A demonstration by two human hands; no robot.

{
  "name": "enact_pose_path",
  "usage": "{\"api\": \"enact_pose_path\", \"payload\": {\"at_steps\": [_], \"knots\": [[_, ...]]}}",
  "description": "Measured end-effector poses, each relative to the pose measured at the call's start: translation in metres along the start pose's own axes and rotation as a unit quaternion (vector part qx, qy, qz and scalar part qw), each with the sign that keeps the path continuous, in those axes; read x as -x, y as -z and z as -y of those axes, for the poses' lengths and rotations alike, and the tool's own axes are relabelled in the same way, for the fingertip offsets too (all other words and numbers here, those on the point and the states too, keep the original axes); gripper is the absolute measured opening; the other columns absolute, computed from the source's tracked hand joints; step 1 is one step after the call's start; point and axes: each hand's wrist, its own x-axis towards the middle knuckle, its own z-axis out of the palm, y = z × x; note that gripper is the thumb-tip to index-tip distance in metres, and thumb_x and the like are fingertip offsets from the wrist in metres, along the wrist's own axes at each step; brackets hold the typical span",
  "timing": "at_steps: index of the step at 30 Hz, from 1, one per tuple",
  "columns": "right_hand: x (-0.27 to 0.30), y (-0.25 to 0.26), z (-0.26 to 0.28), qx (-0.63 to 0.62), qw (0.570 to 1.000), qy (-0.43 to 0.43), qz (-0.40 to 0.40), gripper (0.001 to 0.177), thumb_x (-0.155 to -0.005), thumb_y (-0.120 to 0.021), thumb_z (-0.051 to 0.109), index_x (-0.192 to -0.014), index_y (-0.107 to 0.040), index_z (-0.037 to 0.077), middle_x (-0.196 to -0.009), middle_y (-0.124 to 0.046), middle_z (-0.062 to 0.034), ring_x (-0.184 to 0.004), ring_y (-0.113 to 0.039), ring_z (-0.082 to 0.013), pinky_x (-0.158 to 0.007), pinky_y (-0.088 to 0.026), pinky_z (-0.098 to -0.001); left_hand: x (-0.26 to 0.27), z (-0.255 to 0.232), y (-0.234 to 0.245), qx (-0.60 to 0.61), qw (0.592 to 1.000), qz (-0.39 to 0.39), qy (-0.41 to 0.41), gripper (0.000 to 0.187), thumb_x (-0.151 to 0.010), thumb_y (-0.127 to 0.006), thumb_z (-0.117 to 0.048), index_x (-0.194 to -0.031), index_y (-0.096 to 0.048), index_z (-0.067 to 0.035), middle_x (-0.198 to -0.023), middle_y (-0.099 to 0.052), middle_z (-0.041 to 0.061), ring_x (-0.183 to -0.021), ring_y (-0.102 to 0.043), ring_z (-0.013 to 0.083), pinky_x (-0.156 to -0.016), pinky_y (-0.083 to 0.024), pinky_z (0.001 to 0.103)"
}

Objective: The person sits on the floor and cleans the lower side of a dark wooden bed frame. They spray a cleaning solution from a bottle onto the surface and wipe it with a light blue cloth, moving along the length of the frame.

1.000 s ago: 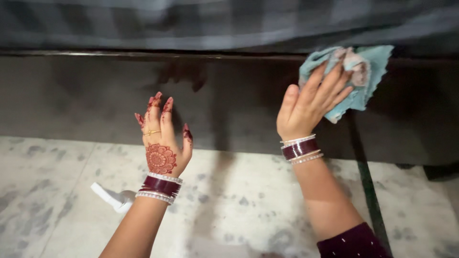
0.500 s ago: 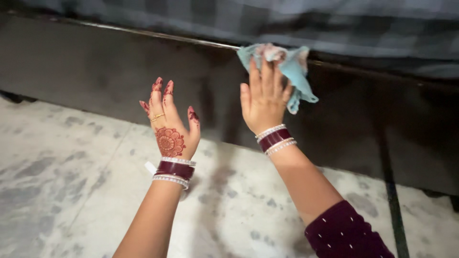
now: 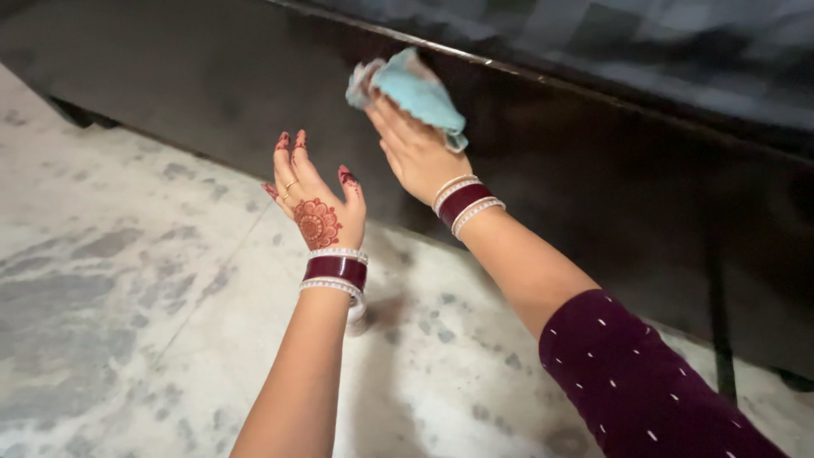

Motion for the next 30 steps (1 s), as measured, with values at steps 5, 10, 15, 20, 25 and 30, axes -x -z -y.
{"api": "enact_pose_path", "payload": {"at_steps": [5,10,15,20,25,30], "knots": [[0.020,-0.048,0.024,0.095,0.981,0.107,0.133,0.059,-0.103,-0.045,0.022,-0.158,-0.035,0.003,-0.167,-0.027,-0.0107,-0.156,-0.022,-0.0243,-0.127,-0.015,-0.0443,-0.001,0.004,-0.001,0.002,0.999,-0.012,0.031,0.070,-0.089,-0.070,-0.019,-0.152,-0.044,-0.010,-0.159,-0.039,0.009,-0.148,-0.039,0.0329,-0.125,-0.011,0.063],[0.052,-0.061,0.036,0.190,0.942,0.179,0.212,0.067,-0.094,-0.044,0.019,-0.159,-0.031,0.006,-0.169,-0.019,-0.0077,-0.156,-0.010,-0.0276,-0.126,-0.005,-0.0417,0.004,0.008,0.000,-0.009,0.999,0.001,0.031,0.072,-0.087,-0.071,-0.019,-0.153,-0.042,-0.010,-0.160,-0.037,0.009,-0.149,-0.038,0.0321,-0.125,-0.010,0.064],[0.092,-0.052,0.038,0.315,0.857,0.267,0.307,0.069,-0.096,-0.038,0.024,-0.161,-0.019,0.008,-0.169,-0.008,-0.0049,-0.156,-0.001,-0.0281,-0.124,0.002,-0.0426,0.009,0.012,0.000,-0.020,1.000,0.009,0.022,0.071,-0.088,-0.071,-0.019,-0.152,-0.042,-0.010,-0.159,-0.036,0.009,-0.150,-0.037,0.0314,-0.123,-0.010,0.065],[0.138,-0.052,0.024,0.299,0.852,0.267,0.336,0.066,-0.098,-0.038,0.020,-0.162,-0.021,0.011,-0.171,-0.008,-0.0022,-0.157,-0.001,-0.0244,-0.126,0.000,-0.0407,0.015,0.013,0.002,-0.020,0.999,0.022,0.013,0.069,-0.089,-0.069,-0.018,-0.152,-0.042,-0.010,-0.160,-0.036,0.010,-0.149,-0.038,0.0299,-0.123,-0.014,0.065],[0.189,-0.064,0.002,0.095,0.880,0.094,0.455,0.066,-0.100,-0.041,0.005,-0.163,-0.025,0.018,-0.171,-0.022,-0.0005,-0.143,-0.038,-0.0242,-0.112,-0.034,-0.0405,0.019,0.010,0.000,-0.015,0.999,0.038,-0.002,0.069,-0.087,-0.069,-0.016,-0.150,-0.043,-0.008,-0.159,-0.036,0.012,-0.147,-0.038,0.0321,-0.122,-0.016,0.064],[0.240,-0.059,0.010,-0.249,0.915,-0.144,0.282,0.074,-0.084,-0.054,-0.007,-0.149,-0.051,0.027,-0.155,-0.052,0.0001,-0.125,-0.059,-0.0251,-0.104,-0.049,-0.0387,0.038,0.014,-0.015,0.060,0.994,0.070,-0.062,0.058,-0.093,-0.068,-0.013,-0.147,-0.049,-0.007,-0.149,-0.049,0.018,-0.139,-0.049,0.0372,-0.119,-0.040,0.045]]}}
